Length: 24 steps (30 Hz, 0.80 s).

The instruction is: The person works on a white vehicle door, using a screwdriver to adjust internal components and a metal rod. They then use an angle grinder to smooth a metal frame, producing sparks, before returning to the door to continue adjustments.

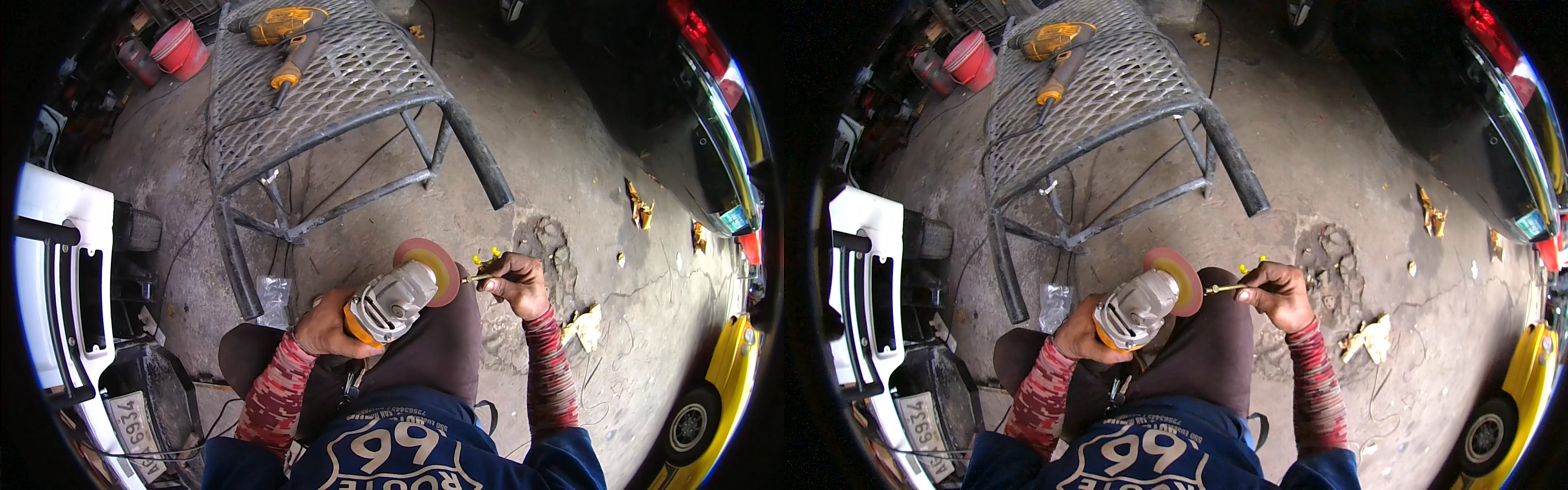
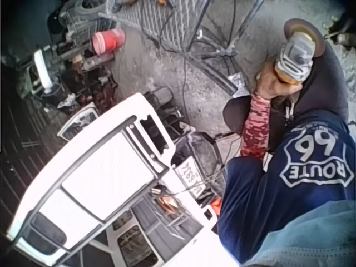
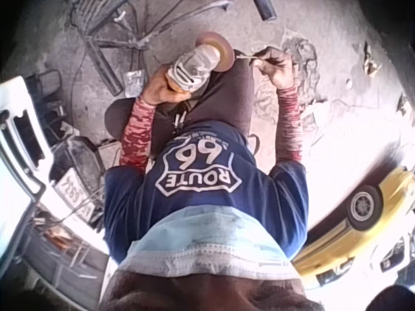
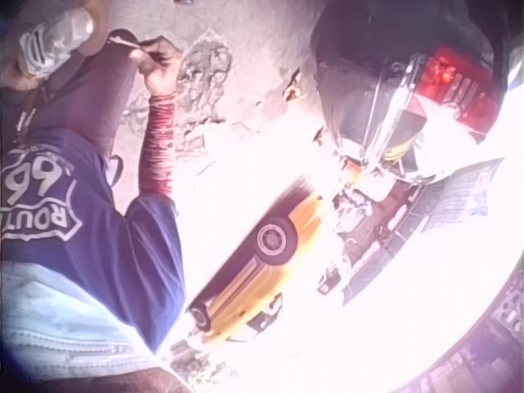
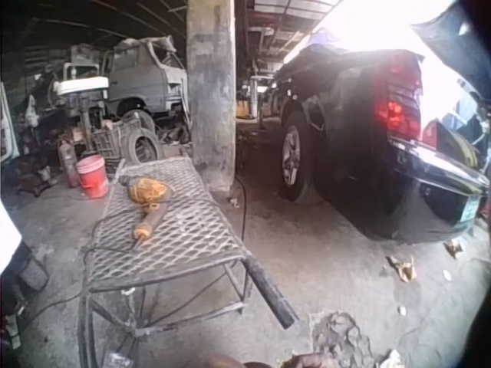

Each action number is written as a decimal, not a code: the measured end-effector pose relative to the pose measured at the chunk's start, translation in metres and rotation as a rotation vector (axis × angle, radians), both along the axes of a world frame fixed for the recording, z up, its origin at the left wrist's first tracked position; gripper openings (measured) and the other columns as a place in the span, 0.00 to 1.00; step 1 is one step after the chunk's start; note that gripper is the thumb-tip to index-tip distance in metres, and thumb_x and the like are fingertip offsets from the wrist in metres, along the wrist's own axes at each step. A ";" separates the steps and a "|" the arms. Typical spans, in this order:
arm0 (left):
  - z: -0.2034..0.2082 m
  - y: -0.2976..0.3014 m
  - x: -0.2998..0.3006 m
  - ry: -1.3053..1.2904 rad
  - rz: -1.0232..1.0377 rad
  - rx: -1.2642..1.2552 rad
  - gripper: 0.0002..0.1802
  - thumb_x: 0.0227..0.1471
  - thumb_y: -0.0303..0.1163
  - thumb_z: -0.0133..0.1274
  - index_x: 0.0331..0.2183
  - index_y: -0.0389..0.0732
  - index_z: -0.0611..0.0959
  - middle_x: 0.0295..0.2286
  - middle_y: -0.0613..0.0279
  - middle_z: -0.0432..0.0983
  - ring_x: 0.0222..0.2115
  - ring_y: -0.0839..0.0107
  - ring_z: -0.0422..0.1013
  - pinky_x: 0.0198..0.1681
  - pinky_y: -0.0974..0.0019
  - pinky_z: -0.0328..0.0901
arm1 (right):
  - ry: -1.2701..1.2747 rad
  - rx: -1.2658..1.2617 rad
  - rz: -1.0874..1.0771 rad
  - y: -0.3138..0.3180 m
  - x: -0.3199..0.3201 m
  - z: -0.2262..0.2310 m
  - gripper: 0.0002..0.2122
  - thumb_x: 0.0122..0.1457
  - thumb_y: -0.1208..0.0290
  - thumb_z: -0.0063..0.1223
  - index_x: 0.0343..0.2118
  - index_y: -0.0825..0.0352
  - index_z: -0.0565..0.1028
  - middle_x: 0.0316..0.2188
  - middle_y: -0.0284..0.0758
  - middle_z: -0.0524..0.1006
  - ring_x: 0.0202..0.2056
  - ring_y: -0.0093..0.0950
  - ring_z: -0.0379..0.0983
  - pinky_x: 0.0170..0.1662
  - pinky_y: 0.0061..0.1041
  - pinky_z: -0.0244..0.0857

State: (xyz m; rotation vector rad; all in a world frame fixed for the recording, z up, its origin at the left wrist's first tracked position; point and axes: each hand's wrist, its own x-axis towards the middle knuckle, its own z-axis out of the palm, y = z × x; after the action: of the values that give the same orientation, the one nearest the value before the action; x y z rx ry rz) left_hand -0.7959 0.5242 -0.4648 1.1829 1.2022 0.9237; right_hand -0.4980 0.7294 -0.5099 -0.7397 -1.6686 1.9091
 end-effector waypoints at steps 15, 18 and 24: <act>0.001 -0.004 -0.004 0.010 0.048 0.016 0.33 0.39 0.42 0.71 0.46 0.36 0.82 0.42 0.58 0.83 0.42 0.67 0.78 0.51 0.63 0.70 | -0.133 -0.092 0.013 0.000 -0.003 0.012 0.09 0.62 0.72 0.64 0.29 0.71 0.79 0.23 0.34 0.81 0.20 0.17 0.71 0.22 0.17 0.62; 0.001 -0.003 -0.003 0.045 0.058 0.013 0.33 0.39 0.43 0.71 0.46 0.36 0.82 0.41 0.57 0.83 0.41 0.66 0.79 0.50 0.62 0.71 | -0.167 -0.085 0.026 0.001 -0.004 0.015 0.09 0.62 0.71 0.64 0.29 0.71 0.79 0.22 0.33 0.81 0.19 0.16 0.71 0.22 0.17 0.62; -0.001 0.000 -0.001 0.074 0.053 0.023 0.34 0.38 0.43 0.71 0.47 0.36 0.82 0.40 0.57 0.83 0.41 0.65 0.79 0.49 0.63 0.71 | -0.223 -0.016 0.062 0.002 -0.003 0.020 0.11 0.65 0.69 0.61 0.29 0.70 0.79 0.21 0.30 0.79 0.19 0.14 0.68 0.22 0.18 0.59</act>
State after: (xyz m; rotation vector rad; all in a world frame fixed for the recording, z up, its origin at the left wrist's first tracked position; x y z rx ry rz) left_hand -0.7968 0.5242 -0.4654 1.2176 1.2912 0.9420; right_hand -0.5013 0.7314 -0.4896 -0.9466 -1.8300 1.9434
